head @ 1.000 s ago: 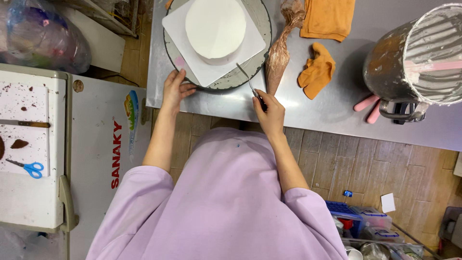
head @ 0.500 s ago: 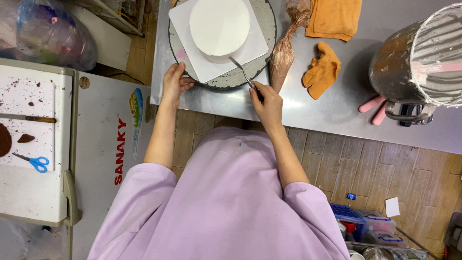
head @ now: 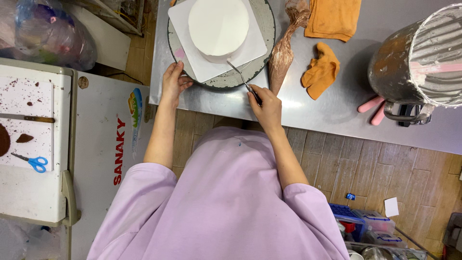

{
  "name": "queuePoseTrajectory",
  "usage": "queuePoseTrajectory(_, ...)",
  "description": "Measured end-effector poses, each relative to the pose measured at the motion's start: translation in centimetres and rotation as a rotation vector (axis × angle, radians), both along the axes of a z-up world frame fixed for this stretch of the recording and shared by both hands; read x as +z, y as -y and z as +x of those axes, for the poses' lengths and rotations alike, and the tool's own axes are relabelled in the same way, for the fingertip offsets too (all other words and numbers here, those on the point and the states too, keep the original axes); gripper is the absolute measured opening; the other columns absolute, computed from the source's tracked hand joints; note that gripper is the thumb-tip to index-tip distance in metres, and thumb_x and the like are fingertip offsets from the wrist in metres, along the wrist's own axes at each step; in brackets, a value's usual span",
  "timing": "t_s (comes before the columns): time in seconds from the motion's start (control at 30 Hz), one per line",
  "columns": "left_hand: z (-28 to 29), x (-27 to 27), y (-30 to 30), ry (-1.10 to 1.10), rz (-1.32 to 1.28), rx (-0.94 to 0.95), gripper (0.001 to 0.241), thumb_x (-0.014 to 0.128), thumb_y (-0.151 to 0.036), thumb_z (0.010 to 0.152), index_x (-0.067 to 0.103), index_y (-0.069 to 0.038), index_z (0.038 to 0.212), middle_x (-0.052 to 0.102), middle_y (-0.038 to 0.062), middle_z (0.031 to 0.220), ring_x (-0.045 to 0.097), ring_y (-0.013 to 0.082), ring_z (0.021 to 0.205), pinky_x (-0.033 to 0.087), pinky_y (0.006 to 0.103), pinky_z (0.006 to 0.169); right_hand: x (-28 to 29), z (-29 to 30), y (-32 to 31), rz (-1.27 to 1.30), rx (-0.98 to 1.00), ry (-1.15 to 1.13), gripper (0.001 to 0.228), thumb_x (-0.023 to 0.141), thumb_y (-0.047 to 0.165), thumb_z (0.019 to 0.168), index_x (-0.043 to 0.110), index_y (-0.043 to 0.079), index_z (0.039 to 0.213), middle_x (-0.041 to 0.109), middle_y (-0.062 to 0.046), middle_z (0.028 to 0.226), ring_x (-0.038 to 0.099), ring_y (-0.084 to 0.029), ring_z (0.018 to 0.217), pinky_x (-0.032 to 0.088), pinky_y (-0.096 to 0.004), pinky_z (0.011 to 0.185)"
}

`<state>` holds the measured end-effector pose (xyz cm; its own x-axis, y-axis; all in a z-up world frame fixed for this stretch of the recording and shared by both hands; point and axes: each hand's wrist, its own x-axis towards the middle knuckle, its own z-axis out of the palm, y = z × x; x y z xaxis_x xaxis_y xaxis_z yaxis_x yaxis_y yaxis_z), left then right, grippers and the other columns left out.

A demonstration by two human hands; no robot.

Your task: The person mixes white cream in a bowl using a spatula, fills a piping bag with chocolate cream and white cream, and applies white cream to the top of a small cake on a rotating stand using a spatula.

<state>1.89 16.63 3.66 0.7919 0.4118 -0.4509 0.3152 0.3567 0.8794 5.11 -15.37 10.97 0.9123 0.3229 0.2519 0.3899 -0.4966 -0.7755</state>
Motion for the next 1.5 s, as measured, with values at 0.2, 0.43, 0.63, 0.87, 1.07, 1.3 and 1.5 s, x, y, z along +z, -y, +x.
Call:
queuePoseTrajectory(0.2,-0.1,0.1,-0.2,0.016,0.015,-0.029,0.034,0.063,-0.043,0.101,0.059,-0.010,0.109,0.069,0.003,0.091,0.070,0.0116,0.072,0.058,0.0262,0.067,-0.7,1.0,-0.5,-0.044,-0.029,0.042,0.021,0.074,0.015,0.097,0.075,0.005,0.115,0.070,-0.011,0.085,0.067,-0.023,0.067,0.053,-0.035,0.062)
queuePoseTrajectory(0.43,-0.3,-0.1,0.0,0.014,-0.005,-0.027,0.035,0.063,-0.043,0.101,0.058,-0.010,0.110,0.069,0.002,0.093,0.070,0.0116,0.074,0.058,0.0273,0.070,-0.1,0.4,0.6,-0.045,-0.007,0.061,0.020,0.075,0.016,0.097,0.075,0.006,0.114,0.070,-0.010,0.086,0.068,-0.024,0.067,0.053,-0.034,0.061)
queuePoseTrajectory(0.63,0.3,-0.2,-0.3,-0.010,0.009,0.006,0.043,0.065,-0.045,0.099,0.058,-0.008,0.120,0.068,0.002,0.092,0.068,0.0115,0.071,0.058,0.0276,0.069,-0.5,0.2,0.3,-0.073,0.006,0.048,0.020,0.076,0.017,0.095,0.075,0.006,0.113,0.069,-0.011,0.083,0.066,-0.025,0.065,0.052,-0.036,0.059)
queuePoseTrajectory(0.87,0.4,-0.6,-1.3,0.006,0.020,-0.016,0.044,0.066,-0.044,0.100,0.058,-0.006,0.120,0.066,0.002,0.091,0.068,0.0122,0.072,0.058,0.0281,0.069,-1.4,1.4,-1.0,-0.101,0.017,0.095,0.024,0.074,0.016,0.096,0.074,0.007,0.118,0.067,-0.010,0.082,0.065,-0.025,0.063,0.052,-0.038,0.059)
queuePoseTrajectory(1.07,0.7,-1.2,-1.7,-0.012,0.056,-0.021,0.049,0.064,-0.044,0.100,0.059,-0.004,0.128,0.068,0.002,0.091,0.070,0.0122,0.073,0.059,0.0283,0.068,-1.0,0.8,0.5,-0.115,0.033,0.083,0.022,0.076,0.017,0.096,0.075,0.006,0.115,0.068,-0.010,0.081,0.066,-0.024,0.063,0.053,-0.036,0.059)
queuePoseTrajectory(1.3,1.3,-0.9,-2.2,-0.007,0.029,-0.017,0.049,0.063,-0.046,0.100,0.059,-0.005,0.128,0.068,0.002,0.091,0.068,0.0120,0.073,0.057,0.0291,0.070,0.7,0.4,1.4,-0.097,0.046,0.107,0.020,0.077,0.016,0.095,0.075,0.005,0.112,0.068,-0.011,0.082,0.066,-0.025,0.064,0.053,-0.035,0.060)
queuePoseTrajectory(1.5,1.6,-1.2,-2.4,-0.012,0.044,-0.017,0.048,0.062,-0.046,0.102,0.061,-0.006,0.127,0.069,0.001,0.091,0.067,0.0108,0.074,0.056,0.0282,0.070,1.4,1.2,-0.8,-0.069,0.077,0.166,0.024,0.076,0.015,0.095,0.074,0.004,0.116,0.069,-0.010,0.082,0.065,-0.025,0.064,0.052,-0.037,0.060)
